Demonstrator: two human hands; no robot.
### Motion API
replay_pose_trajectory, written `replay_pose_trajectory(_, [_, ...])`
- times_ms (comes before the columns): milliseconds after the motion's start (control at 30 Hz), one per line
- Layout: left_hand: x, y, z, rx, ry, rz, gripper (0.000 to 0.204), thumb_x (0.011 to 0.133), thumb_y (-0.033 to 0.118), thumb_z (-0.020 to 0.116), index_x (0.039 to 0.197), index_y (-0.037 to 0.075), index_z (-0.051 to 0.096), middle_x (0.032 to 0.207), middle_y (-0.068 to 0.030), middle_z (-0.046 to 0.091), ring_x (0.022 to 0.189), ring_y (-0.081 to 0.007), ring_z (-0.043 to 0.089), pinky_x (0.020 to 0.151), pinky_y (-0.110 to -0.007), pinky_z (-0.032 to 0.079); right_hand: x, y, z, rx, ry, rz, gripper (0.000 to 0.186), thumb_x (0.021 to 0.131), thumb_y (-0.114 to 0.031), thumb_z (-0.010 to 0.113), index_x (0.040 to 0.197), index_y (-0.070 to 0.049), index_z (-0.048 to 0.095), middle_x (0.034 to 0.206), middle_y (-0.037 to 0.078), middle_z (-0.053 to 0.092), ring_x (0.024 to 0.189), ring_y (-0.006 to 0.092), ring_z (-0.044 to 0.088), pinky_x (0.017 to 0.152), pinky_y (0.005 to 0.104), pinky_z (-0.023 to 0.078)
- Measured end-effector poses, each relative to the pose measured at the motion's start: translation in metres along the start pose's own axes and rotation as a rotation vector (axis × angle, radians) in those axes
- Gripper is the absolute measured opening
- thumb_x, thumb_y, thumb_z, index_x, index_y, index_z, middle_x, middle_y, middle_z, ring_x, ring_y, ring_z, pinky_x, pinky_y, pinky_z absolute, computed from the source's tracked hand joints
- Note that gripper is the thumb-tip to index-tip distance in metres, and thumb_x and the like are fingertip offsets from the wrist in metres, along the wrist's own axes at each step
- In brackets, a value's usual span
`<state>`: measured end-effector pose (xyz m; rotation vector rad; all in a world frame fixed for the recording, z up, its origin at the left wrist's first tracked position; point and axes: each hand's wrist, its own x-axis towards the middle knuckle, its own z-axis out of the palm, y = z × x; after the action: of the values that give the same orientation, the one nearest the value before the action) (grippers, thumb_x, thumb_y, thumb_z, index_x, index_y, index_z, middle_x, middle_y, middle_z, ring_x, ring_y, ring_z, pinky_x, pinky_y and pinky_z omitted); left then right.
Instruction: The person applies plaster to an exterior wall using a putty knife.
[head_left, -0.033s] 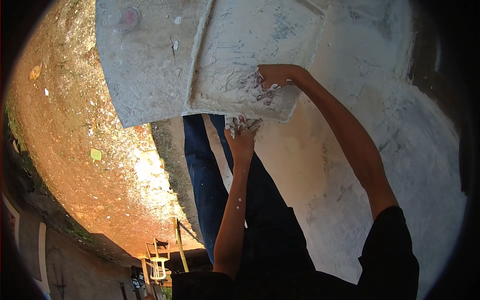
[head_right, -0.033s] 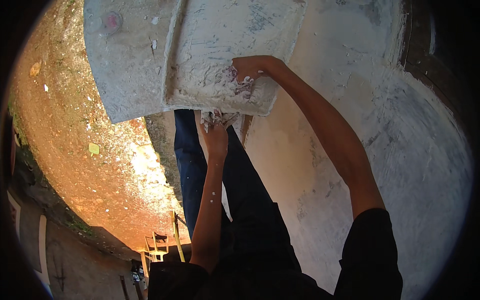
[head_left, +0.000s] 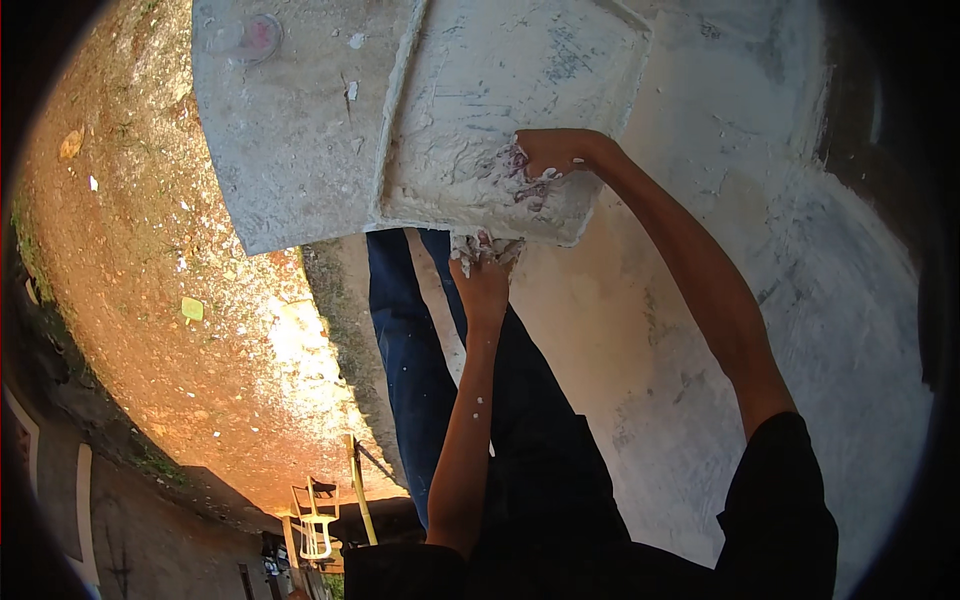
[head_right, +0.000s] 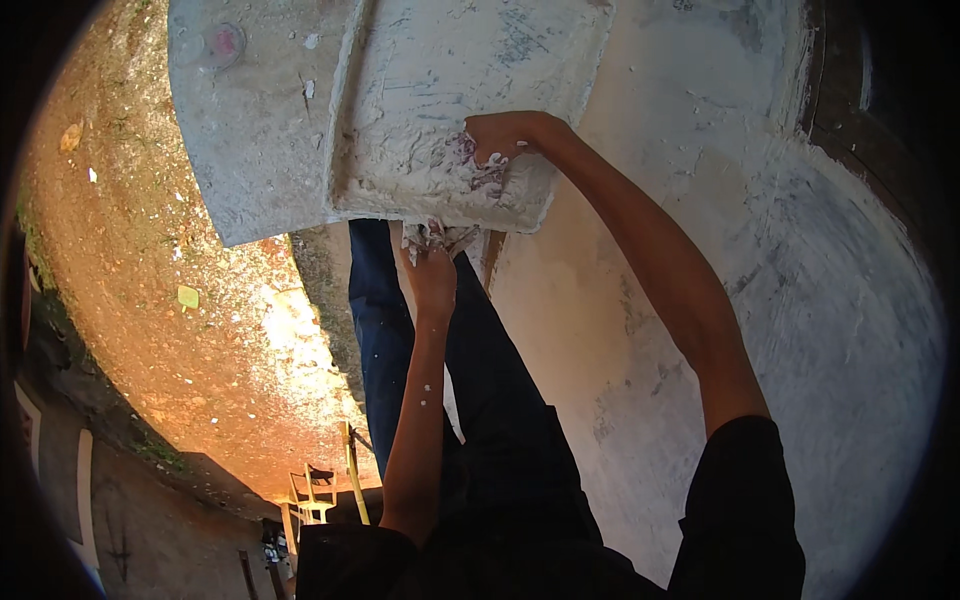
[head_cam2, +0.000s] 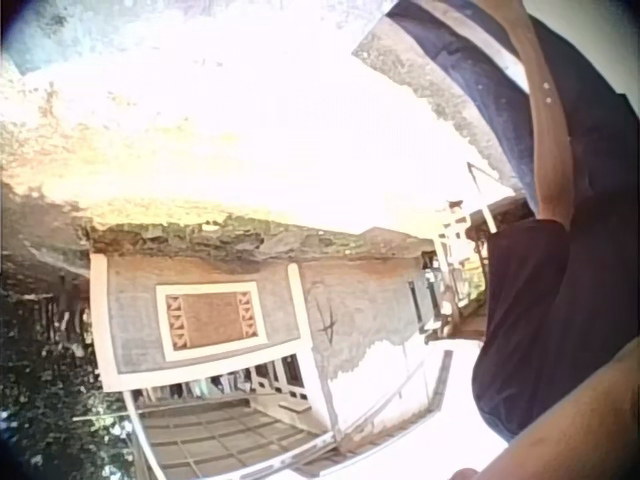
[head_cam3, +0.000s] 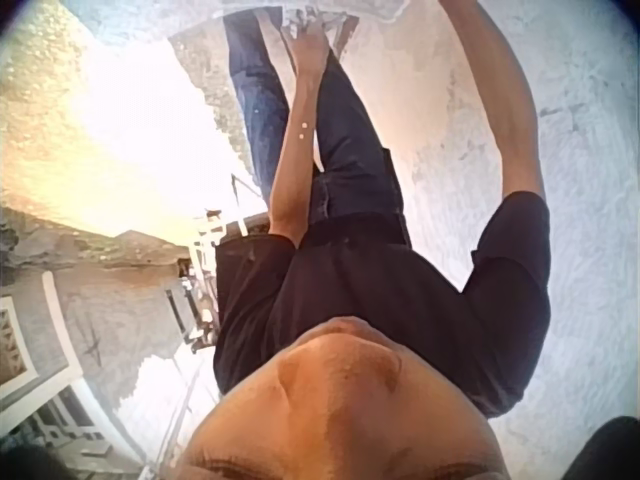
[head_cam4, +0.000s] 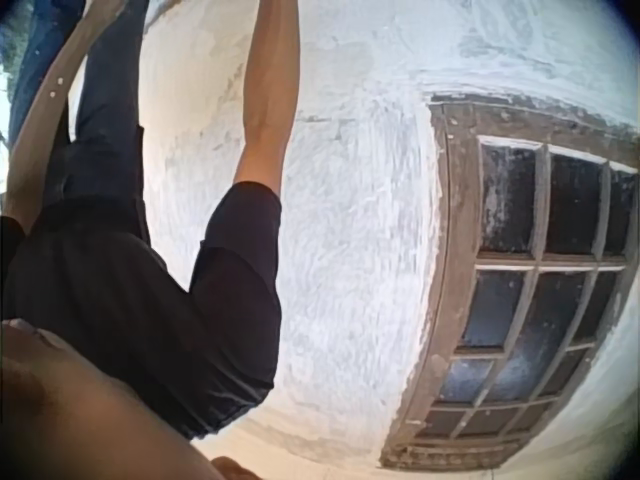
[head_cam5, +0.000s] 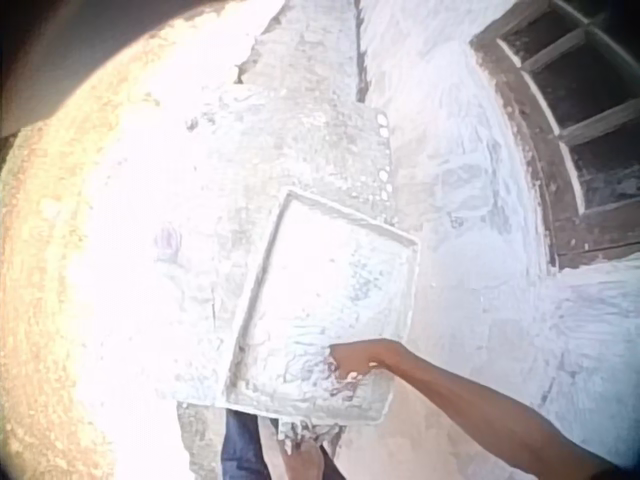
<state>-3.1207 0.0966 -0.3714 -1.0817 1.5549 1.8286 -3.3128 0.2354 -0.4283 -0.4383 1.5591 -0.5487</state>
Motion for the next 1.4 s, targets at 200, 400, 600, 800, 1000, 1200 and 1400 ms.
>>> replay_pose_trajectory(200, [-0.001,0.011,-0.002,-0.067,0.013,-0.051,0.029,0.082,-0.002,0.039,0.109,-0.004,0.027,0.106,-0.0167,0.043,0.094,-0.0193,0.049,0.078,-0.029,0.046,0.0,-0.006,-0.008,-0.042,-0.115,0.043,0.021,0.053,-0.005,0.051,0.052,0.008,0.035,0.04,0.004,0.034,0.037,0.0102,0.033,0.031,0.0304,0.026])
replay_pose_trajectory(400, [-0.002,0.011,0.003,-0.116,0.017,-0.074,0.028,0.084,0.006,0.045,0.107,-0.003,0.032,0.107,-0.0173,0.043,0.091,-0.0211,0.049,0.077,-0.031,0.043,-0.001,-0.011,-0.016,-0.026,-0.133,0.184,0.022,0.051,-0.006,0.052,0.046,0.003,0.032,0.039,0.004,0.033,0.036,0.0099,0.034,0.028,0.03,0.024])
replay_pose_trajectory(600, [0.006,-0.028,-0.011,0.543,-0.088,0.345,0.044,0.082,0.012,0.05,0.12,-0.004,0.036,0.113,-0.019,0.042,0.099,-0.0292,0.041,0.087,-0.034,0.034,0.01,-0.004,-0.023,-0.22,-0.272,0.155,0.027,0.063,-0.015,0.061,0.071,0.004,0.043,0.047,0.007,0.04,0.039,0.0133,0.035,0.03,0.0303,0.028])
replay_pose_trajectory(800, [0.004,0.015,-0.007,-0.24,-0.108,0.049,0.028,0.086,0.012,0.045,0.106,-0.007,0.045,0.099,-0.0146,0.053,0.084,-0.0194,0.056,0.07,-0.028,0.048,0.0,-0.019,-0.031,-0.128,-0.183,0.229,0.025,0.062,-0.011,0.059,0.055,0.003,0.039,0.041,0.003,0.031,0.038,0.0124,0.03,0.031,0.0294,0.027])
replay_pose_trajectory(1000, [0.002,0.024,-0.009,-0.458,-0.077,-0.1,0.026,0.087,0.015,0.044,0.098,-0.008,0.049,0.088,-0.0123,0.058,0.077,-0.0144,0.057,0.066,-0.025,0.047,0.001,-0.005,-0.013,-0.074,-0.08,0.161,0.02,0.055,-0.006,0.052,0.055,0.006,0.036,0.044,0.002,0.036,0.041,0.0091,0.032,0.034,0.0298,0.027])
replay_pose_trajectory(1200, [0.004,0.022,-0.009,-0.401,-0.05,-0.132,0.025,0.087,0.013,0.044,0.099,-0.008,0.048,0.092,-0.0135,0.057,0.081,-0.0169,0.056,0.069,-0.025,0.046,0.002,0.003,-0.009,-0.068,-0.158,0.09,0.019,0.053,-0.005,0.052,0.057,0.008,0.039,0.045,0.003,0.039,0.041,0.0093,0.033,0.034,0.0292,0.028])
replay_pose_trajectory(1400, [0.005,0.006,-0.011,-0.201,-0.001,0.0,0.023,0.086,0.009,0.045,0.101,-0.007,0.044,0.096,-0.0159,0.054,0.086,-0.0188,0.055,0.073,-0.026,0.046,0.003,-0.01,-0.017,-0.108,-0.181,0.121,0.016,0.052,-0.003,0.052,0.058,0.008,0.042,0.045,0.004,0.042,0.04,0.01,0.037,0.034,0.0294,0.03])
